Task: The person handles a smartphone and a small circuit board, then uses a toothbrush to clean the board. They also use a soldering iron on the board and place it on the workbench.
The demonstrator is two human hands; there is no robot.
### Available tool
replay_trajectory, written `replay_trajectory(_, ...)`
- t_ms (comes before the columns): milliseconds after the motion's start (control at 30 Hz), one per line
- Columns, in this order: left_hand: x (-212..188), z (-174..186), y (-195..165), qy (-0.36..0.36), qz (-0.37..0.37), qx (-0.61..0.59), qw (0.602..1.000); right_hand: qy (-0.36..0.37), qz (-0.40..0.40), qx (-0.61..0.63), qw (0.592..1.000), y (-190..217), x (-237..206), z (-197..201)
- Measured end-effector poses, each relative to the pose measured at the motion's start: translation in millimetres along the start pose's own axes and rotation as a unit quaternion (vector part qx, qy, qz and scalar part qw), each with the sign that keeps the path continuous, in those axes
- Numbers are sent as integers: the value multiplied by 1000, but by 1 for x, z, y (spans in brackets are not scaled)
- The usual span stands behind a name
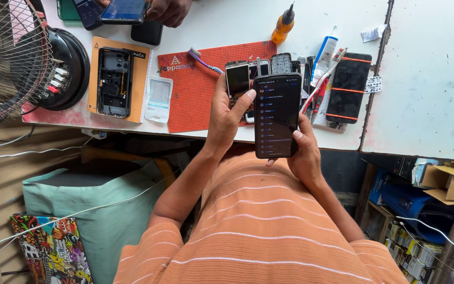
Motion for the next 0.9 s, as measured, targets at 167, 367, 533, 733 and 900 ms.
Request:
replay_trajectory(167,0,1,2,0,2,-12,1000,6,-3,2,1000,-5,0,2)
replay_trajectory(367,-1,1,1,-5,2,3,1000,-1,-25,-32,999,-9,-1,5)
replay_trajectory(533,-2,0,-1,-2,0,-5,1000,15,-15,-32,999,-9,-2,5)
replay_trajectory(733,-3,0,-2,-4,1,-5,1000,20,0,-35,999,-11,-4,6)
replay_trajectory(900,-4,0,-3,-1,-4,-1,1000,23,-3,-30,999,-11,-5,7)
Point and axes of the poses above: each hand's wrist, its own x-axis towards the middle knuckle, its own z-axis out of the back of the hand, y = z × x, the point moved 3 cm from there along x, towards the middle knuckle, and after that the axes turned 13 degrees about -x, right-handed, at the moved point
